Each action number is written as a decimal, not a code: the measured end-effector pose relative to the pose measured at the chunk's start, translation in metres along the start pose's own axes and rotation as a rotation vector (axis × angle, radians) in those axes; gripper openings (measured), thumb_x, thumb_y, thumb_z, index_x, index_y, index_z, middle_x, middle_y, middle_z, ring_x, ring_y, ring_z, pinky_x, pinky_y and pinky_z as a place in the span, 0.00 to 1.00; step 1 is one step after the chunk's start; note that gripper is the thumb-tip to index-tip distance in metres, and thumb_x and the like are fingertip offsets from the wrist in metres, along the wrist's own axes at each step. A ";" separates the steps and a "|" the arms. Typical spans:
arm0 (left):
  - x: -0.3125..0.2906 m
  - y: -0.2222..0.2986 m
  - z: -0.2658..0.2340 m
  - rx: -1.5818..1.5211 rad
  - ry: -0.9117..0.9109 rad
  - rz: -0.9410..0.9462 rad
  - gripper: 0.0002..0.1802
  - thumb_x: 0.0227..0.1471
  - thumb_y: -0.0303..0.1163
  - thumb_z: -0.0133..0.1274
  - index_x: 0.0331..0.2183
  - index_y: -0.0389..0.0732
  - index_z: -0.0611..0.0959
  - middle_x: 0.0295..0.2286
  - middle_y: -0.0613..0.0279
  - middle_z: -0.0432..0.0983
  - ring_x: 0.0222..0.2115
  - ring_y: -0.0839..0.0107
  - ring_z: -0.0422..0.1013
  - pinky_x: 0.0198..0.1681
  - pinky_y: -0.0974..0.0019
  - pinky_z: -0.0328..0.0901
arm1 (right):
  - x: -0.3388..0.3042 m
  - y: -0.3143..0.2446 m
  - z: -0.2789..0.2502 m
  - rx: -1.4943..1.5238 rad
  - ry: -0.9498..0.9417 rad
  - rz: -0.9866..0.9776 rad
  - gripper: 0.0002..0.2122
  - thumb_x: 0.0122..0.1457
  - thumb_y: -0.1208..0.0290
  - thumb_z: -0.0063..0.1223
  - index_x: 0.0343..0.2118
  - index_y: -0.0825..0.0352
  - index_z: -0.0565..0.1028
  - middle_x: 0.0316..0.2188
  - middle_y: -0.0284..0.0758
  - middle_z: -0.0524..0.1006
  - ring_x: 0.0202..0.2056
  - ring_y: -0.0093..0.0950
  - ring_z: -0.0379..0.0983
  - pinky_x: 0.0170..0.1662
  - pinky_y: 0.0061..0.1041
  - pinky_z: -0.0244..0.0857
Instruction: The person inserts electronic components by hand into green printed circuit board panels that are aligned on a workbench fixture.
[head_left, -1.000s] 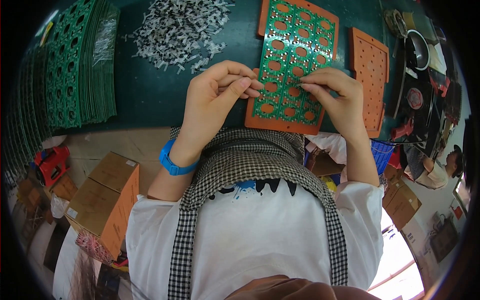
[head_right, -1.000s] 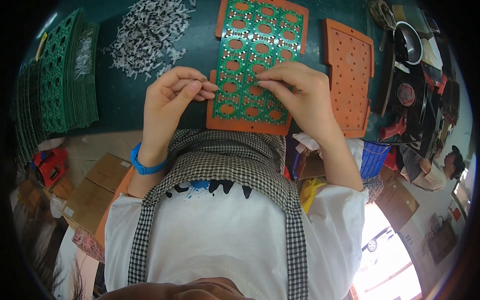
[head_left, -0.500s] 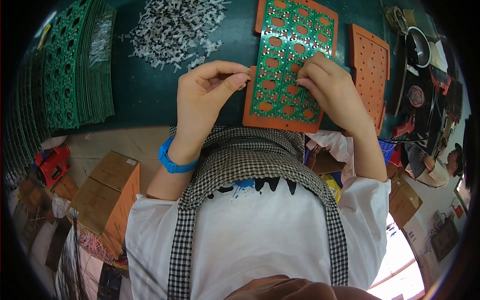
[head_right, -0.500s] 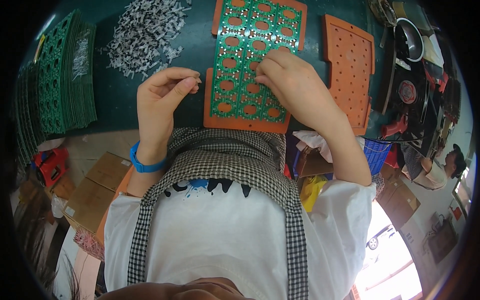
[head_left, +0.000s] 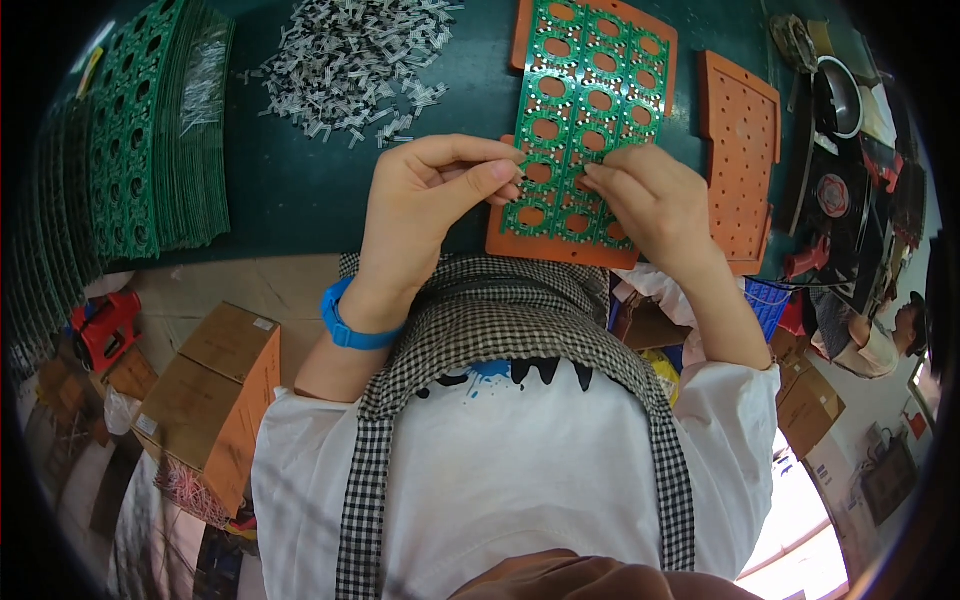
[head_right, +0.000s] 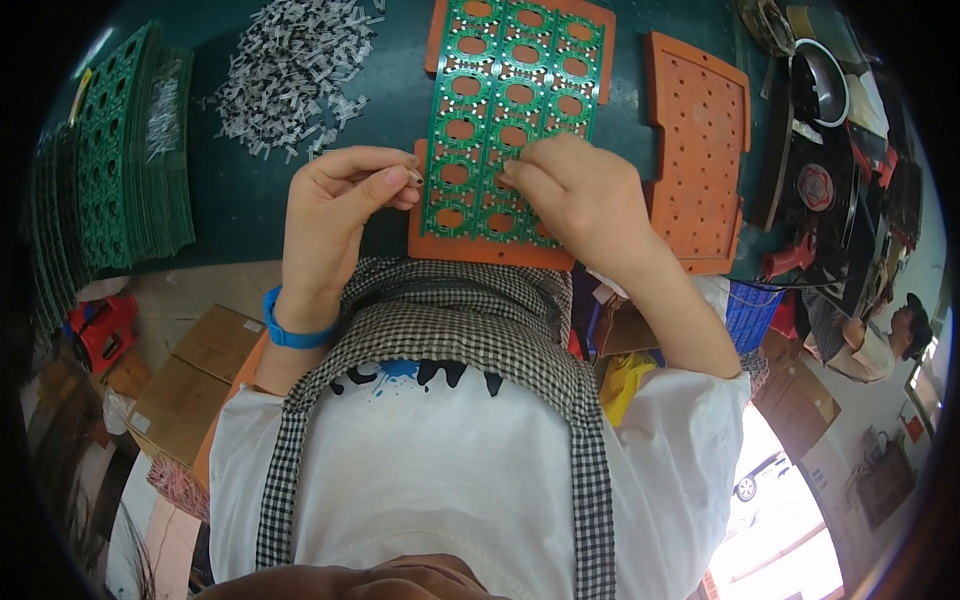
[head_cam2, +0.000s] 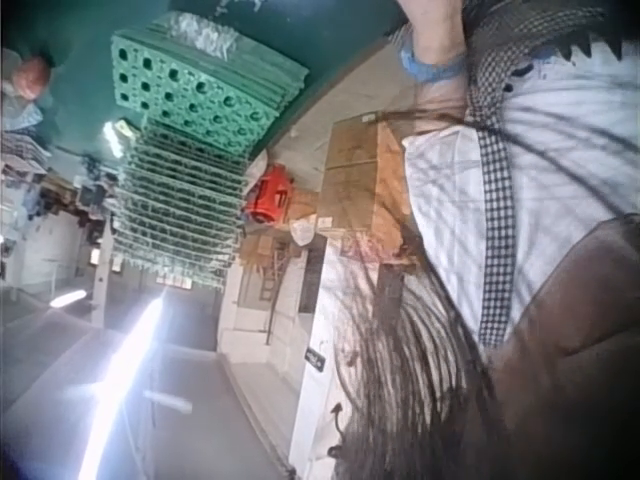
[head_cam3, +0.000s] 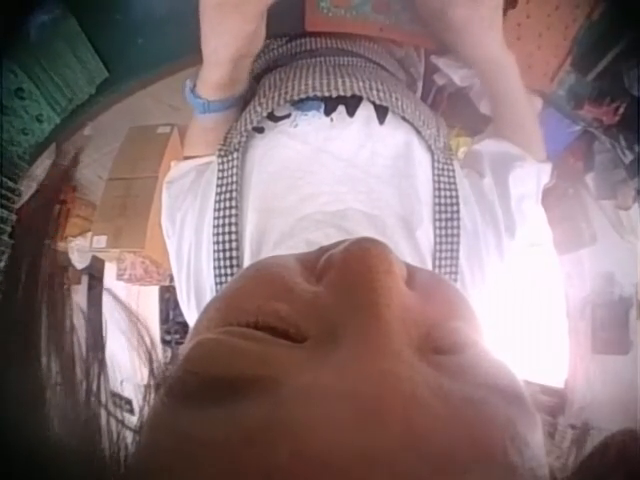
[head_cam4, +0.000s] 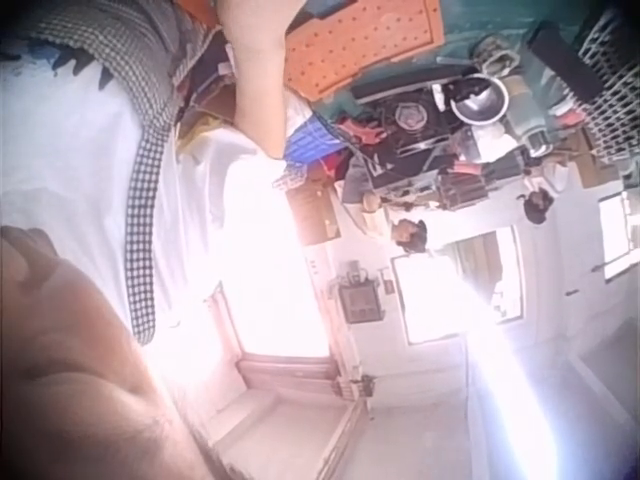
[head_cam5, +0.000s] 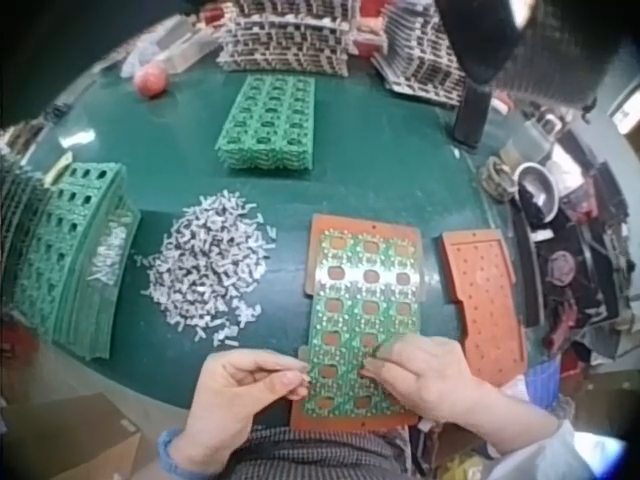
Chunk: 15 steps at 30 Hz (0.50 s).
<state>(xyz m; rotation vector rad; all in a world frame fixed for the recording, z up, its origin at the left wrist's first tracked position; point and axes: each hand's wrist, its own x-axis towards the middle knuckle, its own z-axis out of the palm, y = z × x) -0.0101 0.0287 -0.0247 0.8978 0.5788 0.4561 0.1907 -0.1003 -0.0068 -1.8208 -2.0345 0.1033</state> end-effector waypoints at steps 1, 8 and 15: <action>0.000 0.000 0.004 -0.025 -0.003 -0.011 0.08 0.51 0.22 0.55 0.36 0.31 0.82 0.30 0.57 0.79 0.28 0.77 0.73 0.33 0.75 0.69 | -0.002 -0.001 0.001 -0.039 0.033 -0.059 0.09 0.46 0.71 0.61 0.31 0.64 0.76 0.30 0.31 0.74 0.29 0.28 0.73 0.27 0.25 0.67; -0.006 0.006 0.017 -0.034 -0.100 -0.190 0.09 0.52 0.26 0.56 0.36 0.32 0.82 0.27 0.65 0.78 0.20 0.85 0.67 0.18 0.81 0.58 | 0.008 -0.016 0.002 0.005 0.324 -0.226 0.16 0.40 0.71 0.62 0.36 0.63 0.78 0.32 0.30 0.75 0.28 0.24 0.72 0.26 0.20 0.65; -0.005 0.009 0.023 -0.039 -0.147 -0.265 0.08 0.53 0.28 0.55 0.35 0.34 0.83 0.25 0.65 0.77 0.20 0.86 0.66 0.19 0.81 0.59 | 0.015 -0.016 0.000 0.029 0.399 -0.378 0.15 0.36 0.71 0.59 0.32 0.63 0.79 0.28 0.31 0.75 0.27 0.25 0.72 0.27 0.21 0.65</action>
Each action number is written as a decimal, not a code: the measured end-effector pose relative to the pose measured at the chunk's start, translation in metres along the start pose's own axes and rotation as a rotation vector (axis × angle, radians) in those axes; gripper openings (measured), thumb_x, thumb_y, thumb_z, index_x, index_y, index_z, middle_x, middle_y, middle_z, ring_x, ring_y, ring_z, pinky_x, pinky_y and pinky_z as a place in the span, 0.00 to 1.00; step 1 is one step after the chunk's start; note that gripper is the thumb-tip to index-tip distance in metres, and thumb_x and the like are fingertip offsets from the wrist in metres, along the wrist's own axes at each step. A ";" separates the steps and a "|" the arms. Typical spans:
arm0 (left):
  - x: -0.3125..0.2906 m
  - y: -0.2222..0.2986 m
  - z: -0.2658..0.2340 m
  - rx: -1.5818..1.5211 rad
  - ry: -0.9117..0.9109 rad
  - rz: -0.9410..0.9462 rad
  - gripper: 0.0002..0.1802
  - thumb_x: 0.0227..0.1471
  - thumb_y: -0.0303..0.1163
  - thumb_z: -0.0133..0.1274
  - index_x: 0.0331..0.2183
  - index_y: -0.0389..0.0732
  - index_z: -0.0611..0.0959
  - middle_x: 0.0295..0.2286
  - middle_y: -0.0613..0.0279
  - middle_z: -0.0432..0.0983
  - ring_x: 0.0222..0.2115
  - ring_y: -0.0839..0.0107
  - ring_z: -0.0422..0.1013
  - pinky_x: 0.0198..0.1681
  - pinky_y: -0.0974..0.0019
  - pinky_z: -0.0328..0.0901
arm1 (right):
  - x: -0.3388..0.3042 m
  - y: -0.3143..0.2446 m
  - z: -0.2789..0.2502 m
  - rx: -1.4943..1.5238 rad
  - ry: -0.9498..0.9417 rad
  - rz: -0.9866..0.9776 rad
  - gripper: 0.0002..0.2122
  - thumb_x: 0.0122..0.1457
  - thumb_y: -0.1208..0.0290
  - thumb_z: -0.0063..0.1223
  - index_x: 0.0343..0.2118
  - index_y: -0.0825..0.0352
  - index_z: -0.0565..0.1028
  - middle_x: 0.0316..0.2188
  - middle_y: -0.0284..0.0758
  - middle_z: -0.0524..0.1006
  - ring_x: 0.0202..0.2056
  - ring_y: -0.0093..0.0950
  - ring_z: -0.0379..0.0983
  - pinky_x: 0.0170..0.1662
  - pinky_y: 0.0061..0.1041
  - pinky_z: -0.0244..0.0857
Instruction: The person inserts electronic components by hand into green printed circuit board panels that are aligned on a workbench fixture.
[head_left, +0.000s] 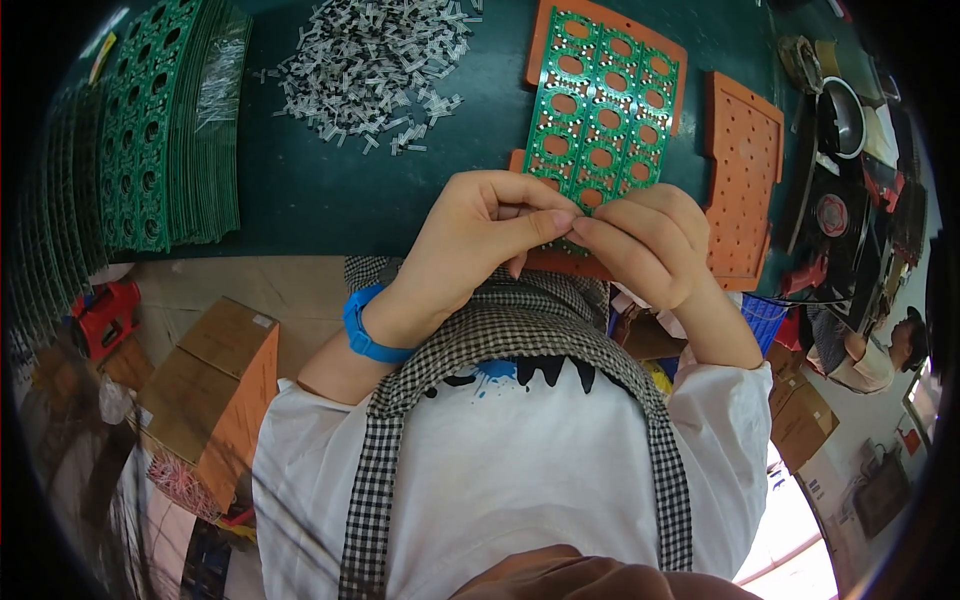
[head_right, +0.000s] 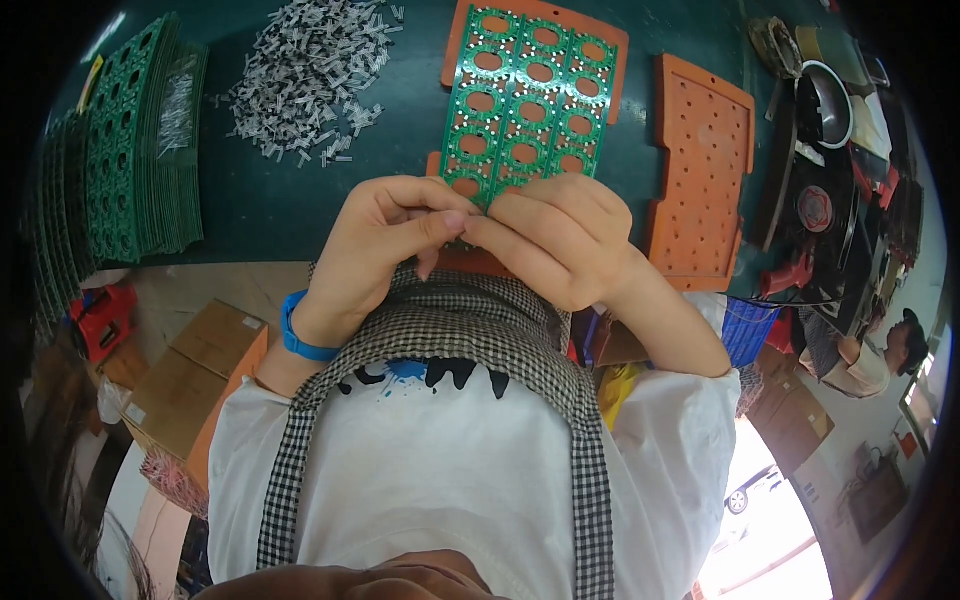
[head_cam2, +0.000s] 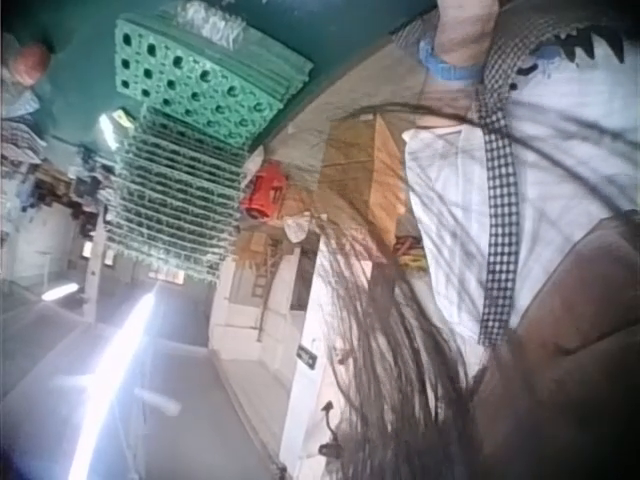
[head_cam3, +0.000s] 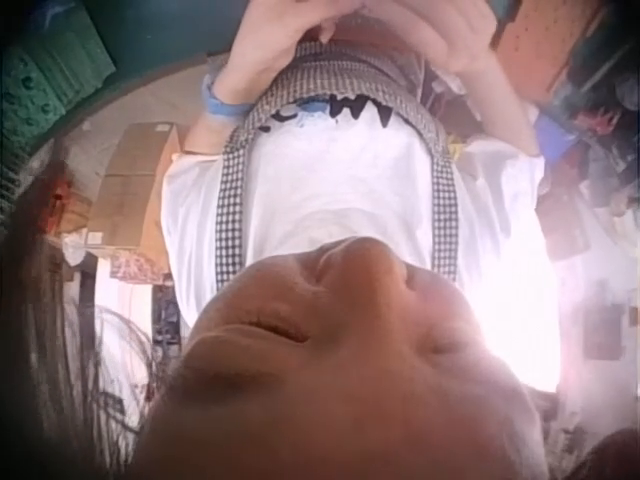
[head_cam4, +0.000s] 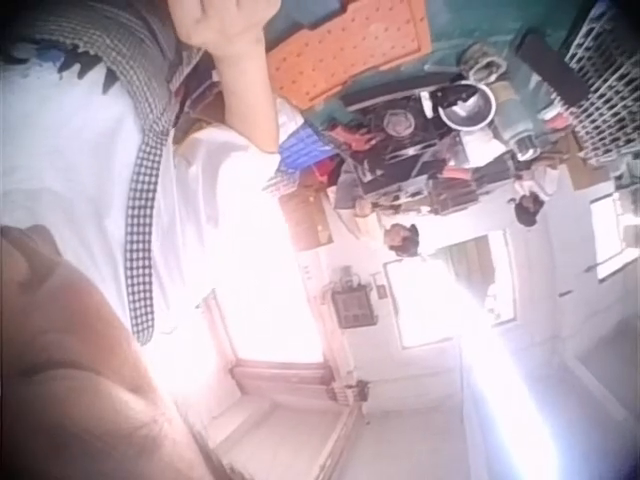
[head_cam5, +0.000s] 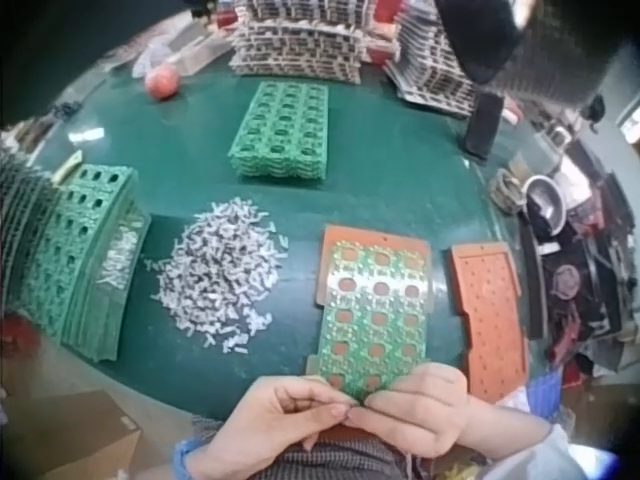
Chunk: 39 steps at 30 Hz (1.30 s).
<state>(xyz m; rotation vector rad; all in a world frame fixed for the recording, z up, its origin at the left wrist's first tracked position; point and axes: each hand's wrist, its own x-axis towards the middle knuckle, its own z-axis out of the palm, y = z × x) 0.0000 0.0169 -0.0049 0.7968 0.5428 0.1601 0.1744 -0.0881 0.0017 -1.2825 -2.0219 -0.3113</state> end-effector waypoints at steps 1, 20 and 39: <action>0.000 0.000 -0.001 -0.001 0.001 0.000 0.08 0.53 0.28 0.55 0.35 0.34 0.83 0.25 0.65 0.77 0.20 0.86 0.66 0.19 0.81 0.59 | 0.000 0.000 -0.003 0.090 -0.052 0.091 0.12 0.39 0.73 0.59 0.31 0.64 0.79 0.27 0.32 0.75 0.28 0.26 0.73 0.28 0.23 0.66; 0.010 -0.001 -0.018 0.179 0.287 0.342 0.08 0.52 0.21 0.54 0.36 0.31 0.81 0.31 0.59 0.77 0.32 0.76 0.73 0.38 0.75 0.67 | -0.006 0.041 0.002 0.063 -0.324 0.568 0.04 0.50 0.76 0.57 0.29 0.67 0.73 0.26 0.34 0.71 0.32 0.34 0.71 0.32 0.30 0.67; 0.008 -0.003 -0.018 0.028 0.196 0.306 0.15 0.51 0.21 0.55 0.43 0.30 0.76 0.30 0.60 0.77 0.31 0.75 0.75 0.35 0.75 0.70 | -0.004 0.039 -0.003 0.108 -0.347 0.655 0.04 0.52 0.75 0.56 0.29 0.67 0.74 0.27 0.33 0.74 0.32 0.33 0.74 0.33 0.28 0.68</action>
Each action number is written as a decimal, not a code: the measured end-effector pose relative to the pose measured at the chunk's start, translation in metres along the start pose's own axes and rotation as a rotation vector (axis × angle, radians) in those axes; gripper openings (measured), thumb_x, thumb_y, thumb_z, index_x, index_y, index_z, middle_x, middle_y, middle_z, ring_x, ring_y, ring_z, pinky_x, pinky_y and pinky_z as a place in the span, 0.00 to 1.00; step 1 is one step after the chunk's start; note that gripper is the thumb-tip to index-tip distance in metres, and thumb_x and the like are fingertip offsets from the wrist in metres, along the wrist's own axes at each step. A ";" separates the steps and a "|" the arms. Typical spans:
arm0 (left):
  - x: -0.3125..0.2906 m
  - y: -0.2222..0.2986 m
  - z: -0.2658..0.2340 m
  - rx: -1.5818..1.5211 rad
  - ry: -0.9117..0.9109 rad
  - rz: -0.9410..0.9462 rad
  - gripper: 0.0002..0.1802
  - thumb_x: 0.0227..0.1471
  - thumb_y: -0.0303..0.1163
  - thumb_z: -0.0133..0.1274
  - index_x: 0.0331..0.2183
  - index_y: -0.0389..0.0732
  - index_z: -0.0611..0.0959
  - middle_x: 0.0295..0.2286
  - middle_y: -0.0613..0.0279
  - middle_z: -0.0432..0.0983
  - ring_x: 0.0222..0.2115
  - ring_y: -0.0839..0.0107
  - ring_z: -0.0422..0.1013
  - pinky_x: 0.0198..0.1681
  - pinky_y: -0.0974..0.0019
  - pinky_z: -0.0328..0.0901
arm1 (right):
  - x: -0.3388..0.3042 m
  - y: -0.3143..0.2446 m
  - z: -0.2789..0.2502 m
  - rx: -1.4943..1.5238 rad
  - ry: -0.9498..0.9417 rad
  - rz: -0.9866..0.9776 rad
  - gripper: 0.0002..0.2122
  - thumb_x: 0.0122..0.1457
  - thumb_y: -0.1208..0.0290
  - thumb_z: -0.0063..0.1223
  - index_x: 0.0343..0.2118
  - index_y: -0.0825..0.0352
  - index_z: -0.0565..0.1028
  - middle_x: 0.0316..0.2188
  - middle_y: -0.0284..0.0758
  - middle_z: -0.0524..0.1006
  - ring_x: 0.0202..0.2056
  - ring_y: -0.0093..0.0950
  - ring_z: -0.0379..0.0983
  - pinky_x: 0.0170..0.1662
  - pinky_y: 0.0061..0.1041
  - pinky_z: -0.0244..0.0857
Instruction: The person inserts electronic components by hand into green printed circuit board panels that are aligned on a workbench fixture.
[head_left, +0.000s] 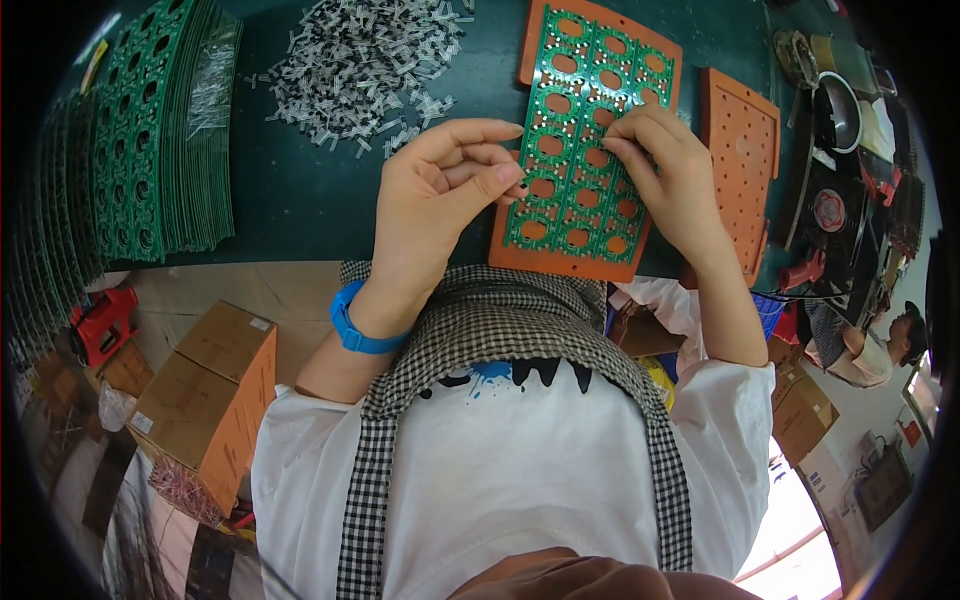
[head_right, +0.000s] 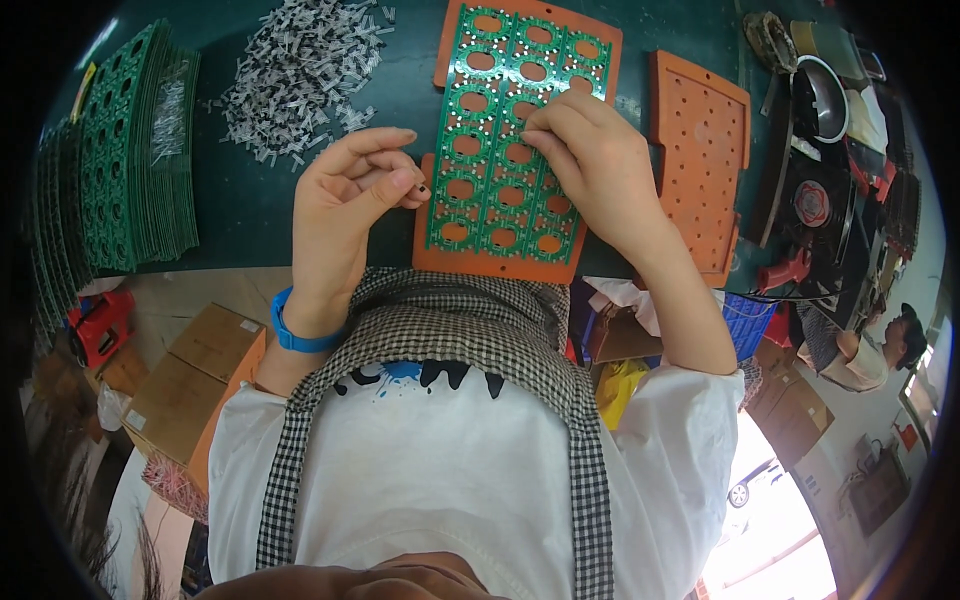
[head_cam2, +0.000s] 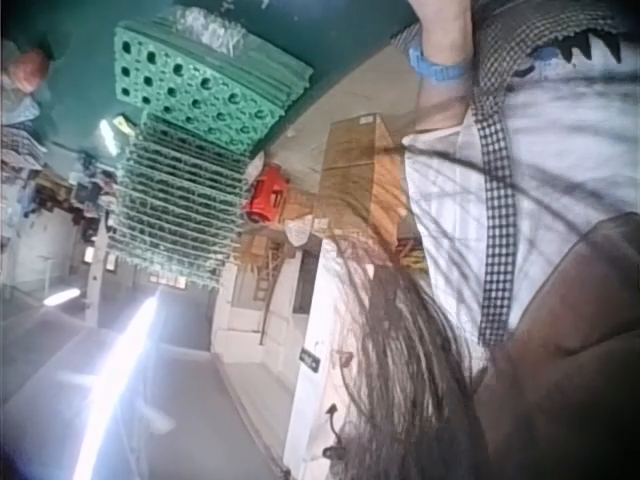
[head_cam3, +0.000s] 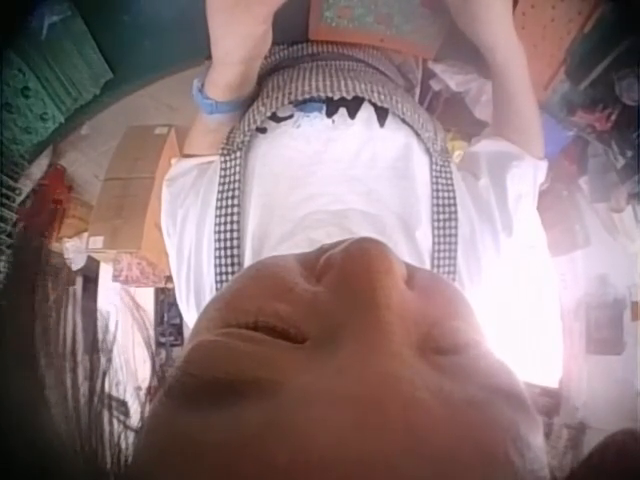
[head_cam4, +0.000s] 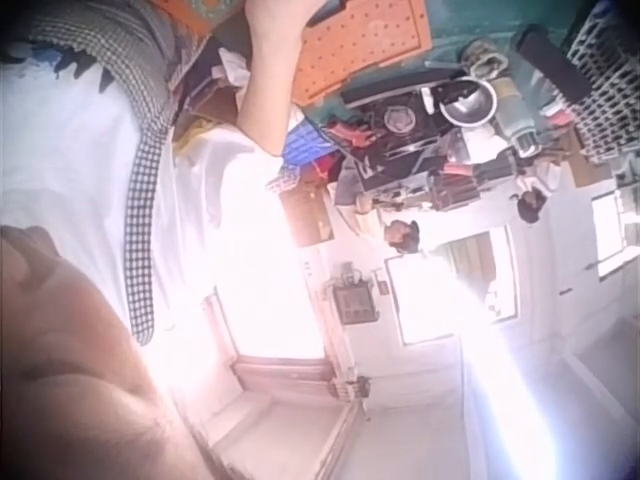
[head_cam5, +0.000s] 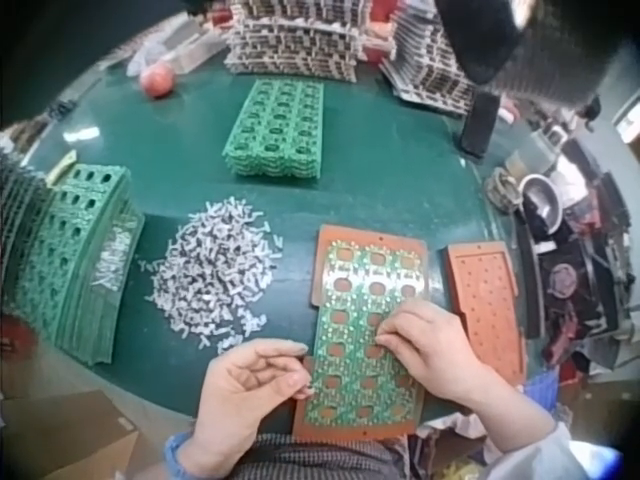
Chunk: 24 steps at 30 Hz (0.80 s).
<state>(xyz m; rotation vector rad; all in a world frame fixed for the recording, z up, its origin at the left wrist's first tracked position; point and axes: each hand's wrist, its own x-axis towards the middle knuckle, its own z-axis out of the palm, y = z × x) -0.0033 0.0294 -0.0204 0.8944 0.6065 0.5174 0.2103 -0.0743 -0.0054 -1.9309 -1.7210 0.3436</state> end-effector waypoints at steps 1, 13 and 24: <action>0.000 0.000 0.000 0.000 0.002 0.003 0.15 0.51 0.20 0.54 0.43 0.30 0.76 0.30 0.60 0.77 0.31 0.74 0.75 0.35 0.75 0.70 | -0.001 0.000 0.001 -0.002 0.009 0.000 0.04 0.52 0.75 0.56 0.29 0.67 0.74 0.27 0.33 0.74 0.31 0.33 0.74 0.32 0.28 0.68; 0.004 0.004 0.005 0.004 -0.017 -0.044 0.17 0.52 0.22 0.53 0.45 0.32 0.76 0.30 0.54 0.79 0.28 0.73 0.75 0.32 0.75 0.69 | -0.013 0.000 0.008 -0.266 0.120 -0.182 0.10 0.45 0.71 0.62 0.32 0.64 0.78 0.30 0.31 0.76 0.30 0.28 0.74 0.31 0.22 0.69; 0.000 0.007 0.022 0.040 -0.112 -0.160 0.15 0.54 0.23 0.52 0.45 0.33 0.75 0.27 0.61 0.79 0.23 0.81 0.71 0.26 0.79 0.65 | -0.008 -0.031 0.000 -0.127 0.178 -0.596 0.14 0.39 0.70 0.63 0.32 0.65 0.79 0.29 0.32 0.76 0.28 0.31 0.72 0.30 0.29 0.66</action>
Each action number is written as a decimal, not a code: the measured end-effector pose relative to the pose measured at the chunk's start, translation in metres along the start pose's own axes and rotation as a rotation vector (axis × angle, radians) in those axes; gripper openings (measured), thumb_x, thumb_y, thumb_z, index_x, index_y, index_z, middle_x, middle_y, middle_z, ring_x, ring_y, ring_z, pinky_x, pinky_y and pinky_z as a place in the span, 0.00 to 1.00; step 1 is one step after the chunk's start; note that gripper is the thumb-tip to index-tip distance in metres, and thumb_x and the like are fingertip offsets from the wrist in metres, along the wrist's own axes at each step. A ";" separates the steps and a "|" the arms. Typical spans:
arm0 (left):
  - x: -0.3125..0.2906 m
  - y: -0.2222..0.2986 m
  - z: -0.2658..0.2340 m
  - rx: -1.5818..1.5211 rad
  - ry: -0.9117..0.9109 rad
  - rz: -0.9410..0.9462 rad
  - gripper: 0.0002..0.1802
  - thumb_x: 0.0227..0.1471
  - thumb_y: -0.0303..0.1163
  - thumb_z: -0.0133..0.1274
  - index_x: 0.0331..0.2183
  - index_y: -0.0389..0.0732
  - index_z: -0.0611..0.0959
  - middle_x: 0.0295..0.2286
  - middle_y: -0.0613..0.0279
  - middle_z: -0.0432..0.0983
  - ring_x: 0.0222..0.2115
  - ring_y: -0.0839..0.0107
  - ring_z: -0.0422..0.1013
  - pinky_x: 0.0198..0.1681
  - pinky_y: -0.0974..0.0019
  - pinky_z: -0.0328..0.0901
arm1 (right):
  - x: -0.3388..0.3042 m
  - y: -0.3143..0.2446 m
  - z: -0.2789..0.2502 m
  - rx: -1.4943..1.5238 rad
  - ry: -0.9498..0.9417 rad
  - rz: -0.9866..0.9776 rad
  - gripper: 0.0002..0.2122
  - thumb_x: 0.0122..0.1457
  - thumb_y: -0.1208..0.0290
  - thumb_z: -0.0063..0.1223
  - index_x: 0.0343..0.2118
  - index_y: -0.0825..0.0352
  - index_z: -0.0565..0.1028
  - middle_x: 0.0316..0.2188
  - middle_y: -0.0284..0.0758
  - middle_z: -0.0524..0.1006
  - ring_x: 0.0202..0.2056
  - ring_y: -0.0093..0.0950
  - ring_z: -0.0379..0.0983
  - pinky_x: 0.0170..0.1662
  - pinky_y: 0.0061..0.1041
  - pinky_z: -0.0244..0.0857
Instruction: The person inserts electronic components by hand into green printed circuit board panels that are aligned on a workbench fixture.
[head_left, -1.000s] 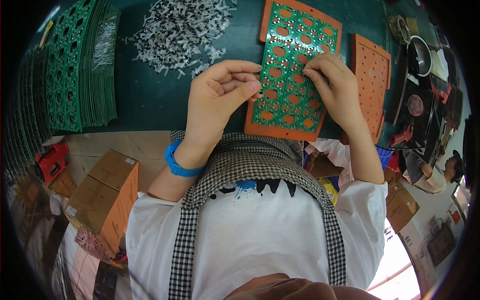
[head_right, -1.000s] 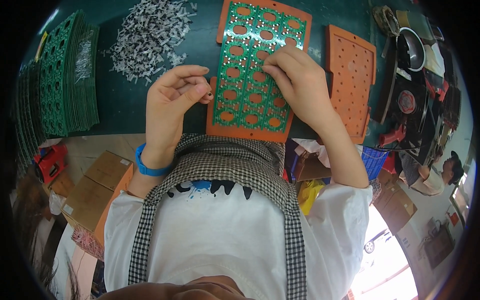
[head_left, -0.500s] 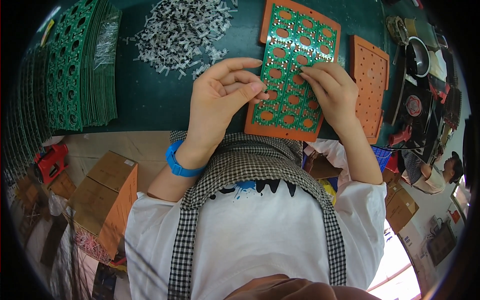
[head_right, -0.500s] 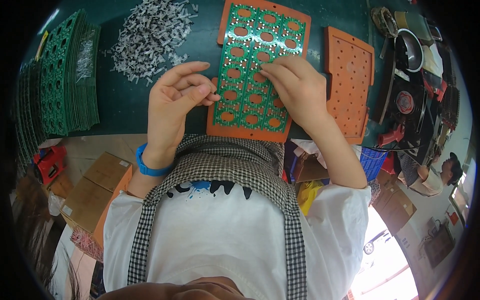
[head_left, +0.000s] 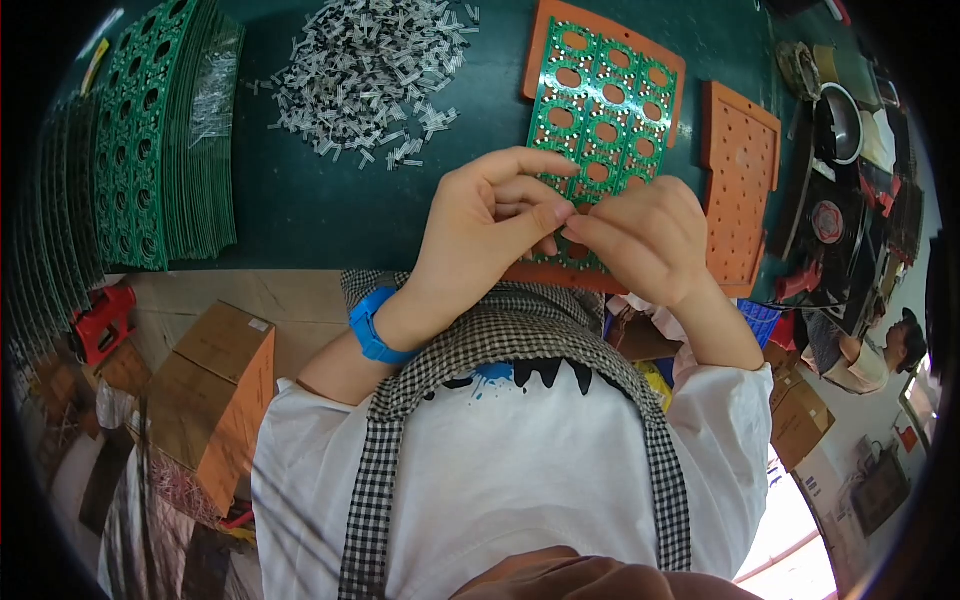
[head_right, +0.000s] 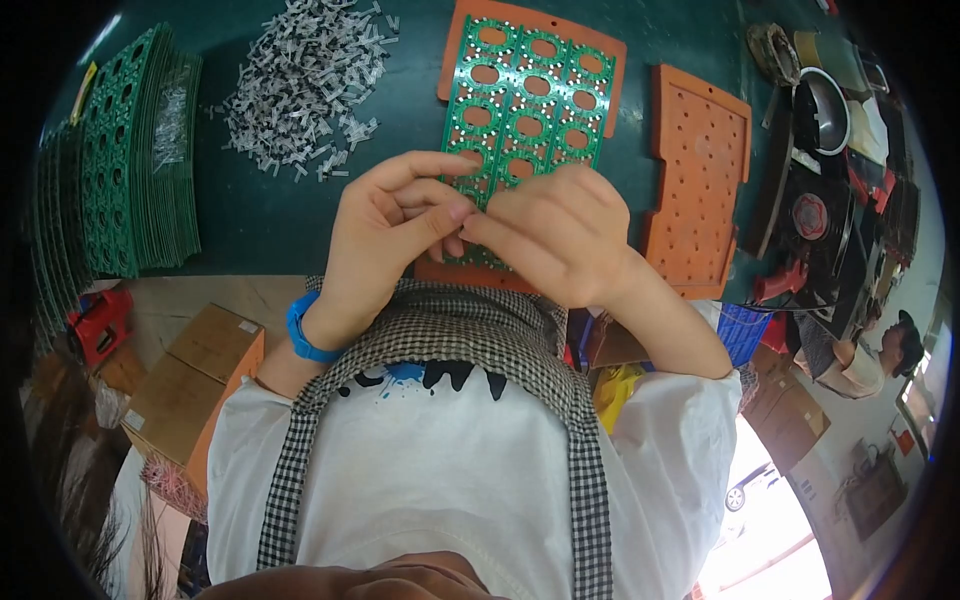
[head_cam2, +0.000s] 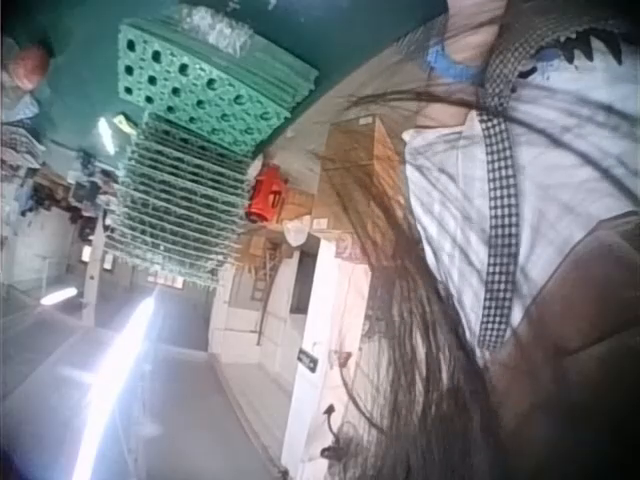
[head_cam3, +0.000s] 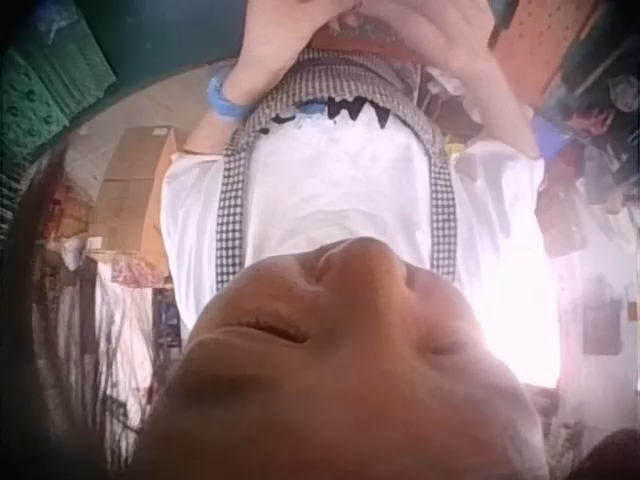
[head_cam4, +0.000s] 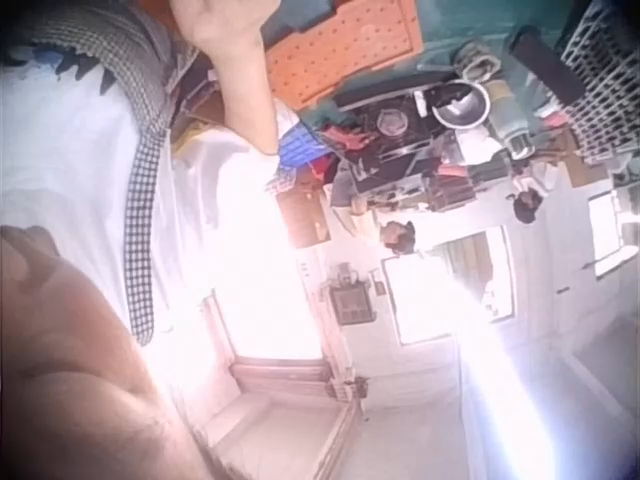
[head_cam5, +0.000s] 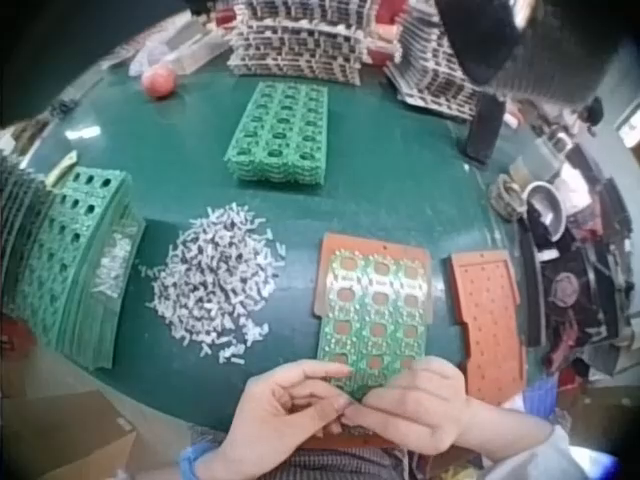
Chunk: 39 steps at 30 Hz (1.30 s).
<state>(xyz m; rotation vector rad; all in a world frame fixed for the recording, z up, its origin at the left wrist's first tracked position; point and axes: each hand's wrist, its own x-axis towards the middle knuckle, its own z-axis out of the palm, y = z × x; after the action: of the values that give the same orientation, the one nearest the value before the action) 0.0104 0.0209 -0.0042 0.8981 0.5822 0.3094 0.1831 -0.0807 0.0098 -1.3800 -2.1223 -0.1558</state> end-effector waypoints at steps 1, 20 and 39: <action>0.000 0.005 0.001 0.078 0.048 0.008 0.15 0.53 0.23 0.53 0.44 0.34 0.76 0.27 0.62 0.79 0.22 0.82 0.70 0.25 0.79 0.64 | 0.002 0.004 0.000 0.101 -0.001 0.158 0.11 0.41 0.73 0.61 0.31 0.65 0.78 0.29 0.33 0.76 0.29 0.31 0.72 0.30 0.29 0.66; 0.022 0.006 -0.049 1.199 0.477 0.765 0.07 0.43 0.24 0.59 0.30 0.41 0.80 0.29 0.62 0.75 0.33 0.63 0.69 0.37 0.61 0.63 | -0.003 0.061 0.011 0.128 -0.119 0.556 0.04 0.52 0.78 0.55 0.29 0.69 0.72 0.28 0.35 0.71 0.34 0.34 0.70 0.37 0.30 0.64; 0.018 0.009 -0.005 0.094 0.024 0.120 0.19 0.53 0.20 0.52 0.49 0.33 0.73 0.30 0.57 0.79 0.30 0.75 0.75 0.35 0.74 0.71 | 0.010 0.022 0.013 0.701 -0.032 0.630 0.11 0.47 0.80 0.62 0.36 0.67 0.78 0.30 0.34 0.77 0.30 0.24 0.73 0.32 0.20 0.67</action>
<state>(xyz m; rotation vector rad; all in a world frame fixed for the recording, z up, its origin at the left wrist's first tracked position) 0.0215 0.0383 -0.0059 1.0237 0.5700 0.4039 0.1936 -0.0579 -0.0006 -1.4988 -1.4322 0.7823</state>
